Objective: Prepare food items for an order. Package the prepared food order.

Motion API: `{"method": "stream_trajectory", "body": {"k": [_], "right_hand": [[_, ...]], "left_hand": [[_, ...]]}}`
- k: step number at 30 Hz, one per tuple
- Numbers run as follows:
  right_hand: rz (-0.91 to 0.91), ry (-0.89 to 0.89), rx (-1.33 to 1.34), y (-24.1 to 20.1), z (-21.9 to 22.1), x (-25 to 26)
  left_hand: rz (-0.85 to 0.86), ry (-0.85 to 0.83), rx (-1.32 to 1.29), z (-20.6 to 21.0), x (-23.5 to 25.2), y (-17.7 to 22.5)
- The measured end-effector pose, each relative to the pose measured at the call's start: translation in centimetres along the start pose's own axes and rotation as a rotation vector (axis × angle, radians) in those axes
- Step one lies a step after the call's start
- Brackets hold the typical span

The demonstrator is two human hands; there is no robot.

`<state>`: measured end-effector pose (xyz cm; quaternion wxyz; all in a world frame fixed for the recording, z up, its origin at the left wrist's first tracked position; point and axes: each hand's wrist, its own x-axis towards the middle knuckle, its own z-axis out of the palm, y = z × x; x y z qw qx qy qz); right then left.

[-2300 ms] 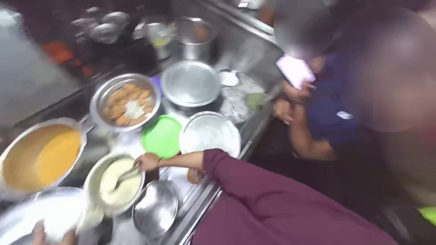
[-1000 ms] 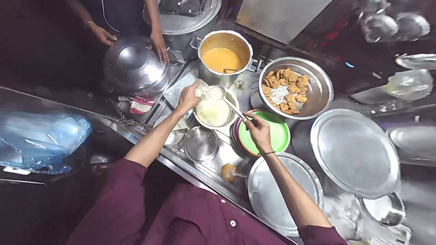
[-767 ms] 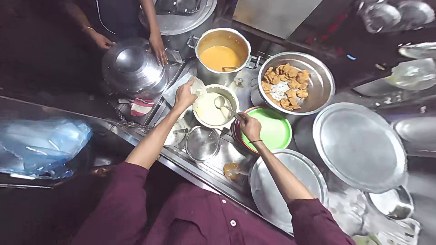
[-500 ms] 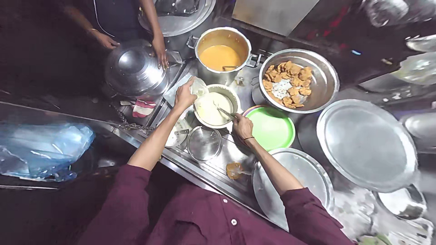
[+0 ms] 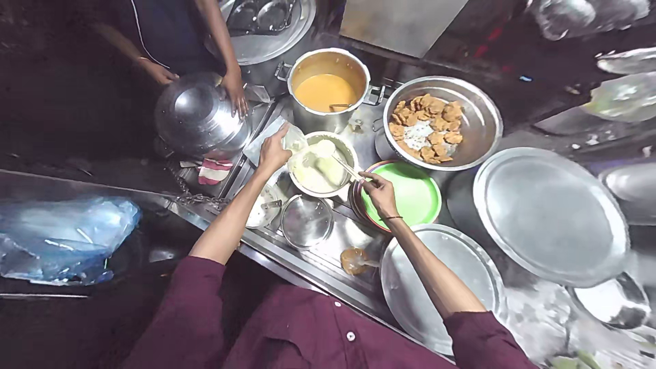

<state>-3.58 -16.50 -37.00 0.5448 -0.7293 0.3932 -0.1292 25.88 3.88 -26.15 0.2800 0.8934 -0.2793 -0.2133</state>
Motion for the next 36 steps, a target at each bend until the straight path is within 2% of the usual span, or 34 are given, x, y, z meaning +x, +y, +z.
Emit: {"method": "stream_trajectory", "body": {"k": [5,10,12,15,17,20,25,28,31,36], "right_hand": [[-0.038,0.009,-0.022,-4.9,-2.5,-1.1],[-0.109,-0.02,-0.045,-7.7,-2.1,-2.1],[-0.234,0.002,-0.208,-8.2,-1.3,-3.0],[-0.58,0.126,-0.529,-7.9,0.3,-4.2],[-0.653,0.169,-0.578,-7.5,0.8,-4.5],[-0.539,0.144,-0.406,-7.1,0.2,-4.2],[-0.091,-0.03,0.004,-3.9,-1.2,-2.3],[0.139,-0.055,0.152,-1.1,-0.4,-1.2],[0.169,-0.041,-0.05,0.9,0.7,-0.3],[0.113,-0.14,-0.471,-0.2,2.9,0.7]], "left_hand": [[0.012,-0.038,-0.002,0.4,-0.1,0.0],[0.056,-0.047,0.002,1.1,-0.1,-0.2],[0.039,-0.069,-0.033,1.2,-0.1,-0.3],[0.018,-0.088,-0.101,1.3,-0.1,-0.2],[0.007,-0.092,-0.123,1.3,-0.3,0.1],[0.006,-0.095,-0.128,1.2,-0.4,0.0],[0.031,-0.093,-0.087,1.3,-0.4,0.0],[0.053,-0.085,-0.065,1.1,-0.3,0.0],[0.05,-0.083,-0.083,1.1,-0.4,0.0],[0.055,-0.099,-0.083,1.2,-0.5,0.3]]}}
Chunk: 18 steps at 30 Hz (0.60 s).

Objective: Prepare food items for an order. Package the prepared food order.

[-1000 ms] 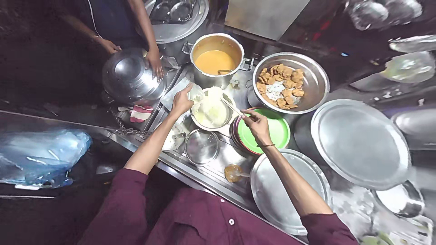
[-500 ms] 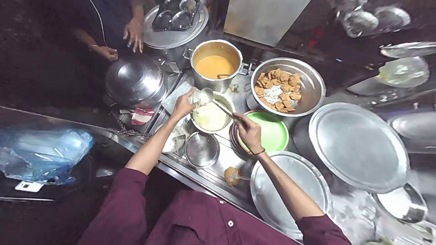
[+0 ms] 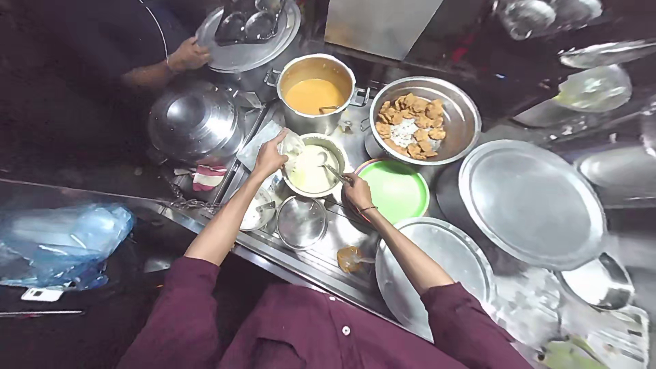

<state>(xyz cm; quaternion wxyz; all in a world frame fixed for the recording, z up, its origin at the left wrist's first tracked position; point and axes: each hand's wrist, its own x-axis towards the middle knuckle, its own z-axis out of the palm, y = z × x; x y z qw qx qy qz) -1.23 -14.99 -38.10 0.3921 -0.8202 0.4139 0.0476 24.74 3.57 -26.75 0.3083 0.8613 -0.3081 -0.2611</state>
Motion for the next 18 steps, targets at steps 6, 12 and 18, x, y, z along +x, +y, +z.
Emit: {"method": "stream_trajectory", "body": {"k": [6,12,18], "right_hand": [[0.033,-0.179,0.1,-1.5,-0.3,1.1],[-0.372,0.12,-0.239,-2.9,-3.3,-4.4],[-0.202,-0.208,0.753,-8.2,-7.8,-10.1]], "left_hand": [[0.057,-0.016,0.052,0.2,-0.3,0.6],[0.131,-0.028,-0.019,-0.5,-5.4,4.5],[0.201,-0.18,-0.043,0.1,-10.1,9.1]]}}
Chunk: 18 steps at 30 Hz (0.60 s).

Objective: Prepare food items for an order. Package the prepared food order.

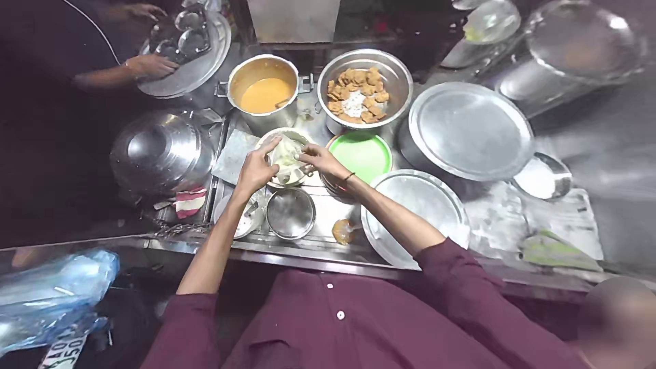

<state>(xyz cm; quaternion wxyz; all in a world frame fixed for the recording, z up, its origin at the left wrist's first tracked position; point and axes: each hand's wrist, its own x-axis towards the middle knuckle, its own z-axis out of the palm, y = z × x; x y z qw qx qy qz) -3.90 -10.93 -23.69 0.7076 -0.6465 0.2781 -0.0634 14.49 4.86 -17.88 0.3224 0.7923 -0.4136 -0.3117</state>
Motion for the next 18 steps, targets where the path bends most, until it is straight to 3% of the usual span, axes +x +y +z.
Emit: {"method": "stream_trajectory", "body": {"k": [3,10,13,18], "right_hand": [[0.008,0.037,-0.034,-1.0,-0.9,1.0],[-0.073,0.26,-0.365,-2.5,-3.4,-6.5],[-0.072,0.274,-0.499,-1.6,-3.1,-7.9],[0.017,0.353,-0.49,-1.1,-4.8,-9.7]], "left_hand": [[0.026,0.027,-0.002,1.3,-1.1,0.8],[0.276,0.094,-0.194,7.2,-2.0,1.5],[0.249,0.108,-0.224,9.0,-4.0,1.9],[0.172,0.144,-0.279,9.6,-5.7,3.4]]}}
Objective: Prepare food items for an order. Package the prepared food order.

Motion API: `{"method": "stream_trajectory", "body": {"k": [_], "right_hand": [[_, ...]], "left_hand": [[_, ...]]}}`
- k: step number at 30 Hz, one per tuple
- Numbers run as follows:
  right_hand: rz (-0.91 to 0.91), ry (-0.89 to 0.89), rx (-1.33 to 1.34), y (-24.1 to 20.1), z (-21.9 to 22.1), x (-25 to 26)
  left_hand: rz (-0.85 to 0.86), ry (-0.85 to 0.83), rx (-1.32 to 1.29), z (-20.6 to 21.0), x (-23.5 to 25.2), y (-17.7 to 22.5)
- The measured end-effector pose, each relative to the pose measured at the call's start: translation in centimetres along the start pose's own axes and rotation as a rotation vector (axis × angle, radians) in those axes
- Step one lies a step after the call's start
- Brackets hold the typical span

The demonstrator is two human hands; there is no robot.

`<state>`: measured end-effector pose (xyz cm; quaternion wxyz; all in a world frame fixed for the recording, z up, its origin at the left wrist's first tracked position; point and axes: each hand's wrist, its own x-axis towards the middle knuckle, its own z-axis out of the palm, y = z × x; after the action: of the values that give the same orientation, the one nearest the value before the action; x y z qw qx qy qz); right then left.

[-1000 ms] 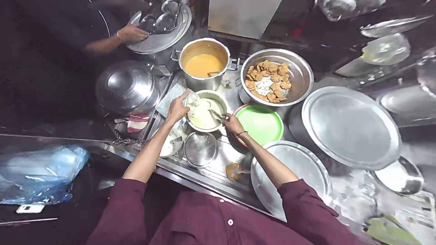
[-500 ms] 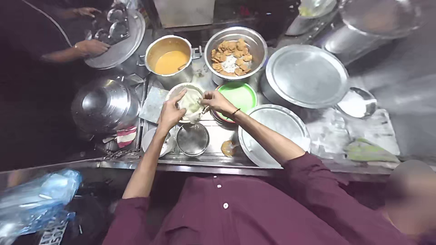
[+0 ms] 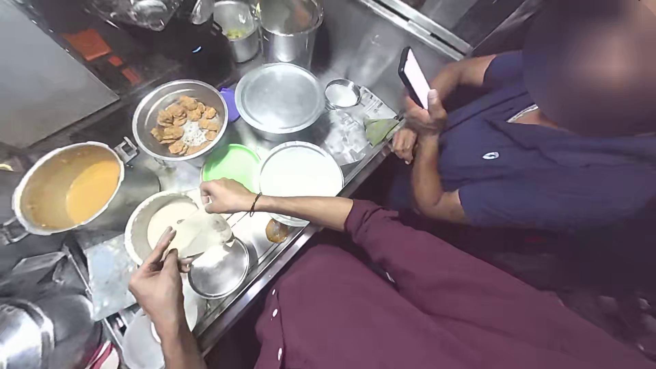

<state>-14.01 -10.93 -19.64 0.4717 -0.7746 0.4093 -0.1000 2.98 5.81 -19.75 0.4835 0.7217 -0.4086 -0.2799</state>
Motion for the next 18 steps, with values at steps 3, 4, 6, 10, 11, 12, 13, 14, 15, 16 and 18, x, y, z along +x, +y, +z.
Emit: {"method": "stream_trajectory", "body": {"k": [3,4,6,10,11,12,13,14,15,16,18], "right_hand": [[-0.218,0.228,-0.043,0.6,-0.1,-1.6],[-0.39,0.3,-0.1,0.8,0.7,-1.7],[-0.614,0.221,-0.242,0.7,1.9,-1.9],[-0.682,-0.031,-0.393,0.5,4.5,-1.0],[-0.709,-0.01,-0.337,0.4,4.7,-0.5],[-0.734,0.001,-0.296,-0.1,4.5,-0.2],[-0.762,-0.003,-0.271,-1.0,4.0,-0.1],[-0.795,-0.007,-0.27,-2.0,3.4,-0.1],[-0.828,-0.009,-0.28,-3.0,2.9,-0.1],[-0.866,-0.005,-0.3,-4.0,2.4,0.1],[-0.908,-0.03,-0.306,-6.0,1.3,0.4]], "left_hand": [[-0.009,0.007,-0.017,0.4,-0.1,0.4],[-0.01,0.005,-0.009,0.3,-0.3,0.5],[-0.019,0.015,-0.016,0.4,-0.5,0.9],[-0.132,0.026,-0.012,0.1,-0.6,1.7],[-0.135,0.028,-0.042,-0.1,-0.6,1.9],[-0.124,0.03,-0.085,-0.5,-0.6,2.0],[-0.099,0.045,-0.133,-1.1,-0.7,1.9],[-0.07,0.081,-0.183,-1.5,-1.0,1.7],[-0.044,0.13,-0.216,-2.0,-1.3,1.5],[-0.024,0.176,-0.228,-2.4,-1.6,1.2],[0.003,0.206,-0.182,-2.4,-1.8,0.4]]}}
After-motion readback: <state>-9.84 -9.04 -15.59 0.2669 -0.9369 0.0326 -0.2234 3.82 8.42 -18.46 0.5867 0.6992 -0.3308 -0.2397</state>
